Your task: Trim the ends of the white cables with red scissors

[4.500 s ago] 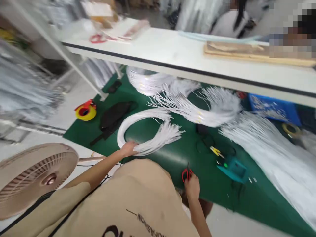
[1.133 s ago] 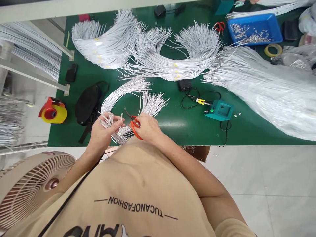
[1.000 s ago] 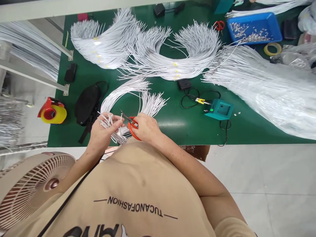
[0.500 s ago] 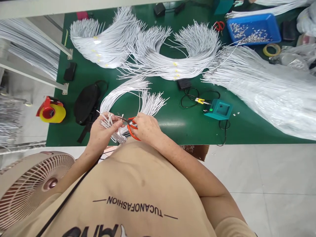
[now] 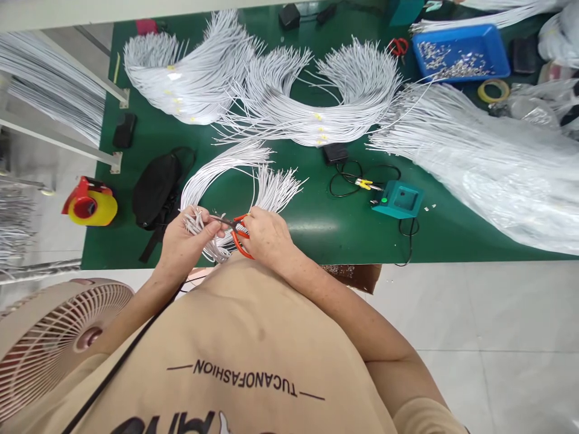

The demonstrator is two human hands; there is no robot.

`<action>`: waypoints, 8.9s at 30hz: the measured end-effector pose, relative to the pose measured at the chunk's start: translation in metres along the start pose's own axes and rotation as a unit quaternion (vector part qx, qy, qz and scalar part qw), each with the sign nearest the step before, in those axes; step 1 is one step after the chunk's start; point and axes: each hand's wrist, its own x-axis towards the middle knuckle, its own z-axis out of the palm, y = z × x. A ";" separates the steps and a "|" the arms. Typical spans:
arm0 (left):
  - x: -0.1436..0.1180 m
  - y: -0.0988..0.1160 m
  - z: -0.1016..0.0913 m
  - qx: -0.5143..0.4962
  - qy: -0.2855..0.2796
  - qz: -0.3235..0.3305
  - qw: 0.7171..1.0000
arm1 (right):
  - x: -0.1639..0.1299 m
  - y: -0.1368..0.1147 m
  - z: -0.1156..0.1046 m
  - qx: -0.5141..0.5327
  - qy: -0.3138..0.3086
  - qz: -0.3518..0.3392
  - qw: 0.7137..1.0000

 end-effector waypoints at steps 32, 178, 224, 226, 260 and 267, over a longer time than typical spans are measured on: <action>0.001 0.000 0.003 0.049 0.036 0.010 0.998 | 0.008 -0.012 0.001 0.564 0.058 0.152 0.810; 0.008 -0.004 -0.002 0.024 0.029 0.007 0.999 | 0.008 -0.002 -0.021 0.045 -0.091 0.078 0.992; 0.012 -0.003 -0.006 0.027 0.026 -0.006 0.999 | 0.018 -0.014 0.005 0.563 0.121 0.120 0.809; 0.012 -0.004 -0.007 0.027 0.012 -0.014 0.999 | 0.020 -0.013 0.007 0.562 0.090 0.102 0.816; 0.009 0.000 -0.009 0.061 0.021 0.027 0.998 | 0.023 -0.022 -0.002 0.585 0.083 0.106 0.800; 0.008 0.000 -0.015 0.072 0.046 -0.013 0.996 | 0.020 -0.004 0.001 0.369 0.058 0.092 0.923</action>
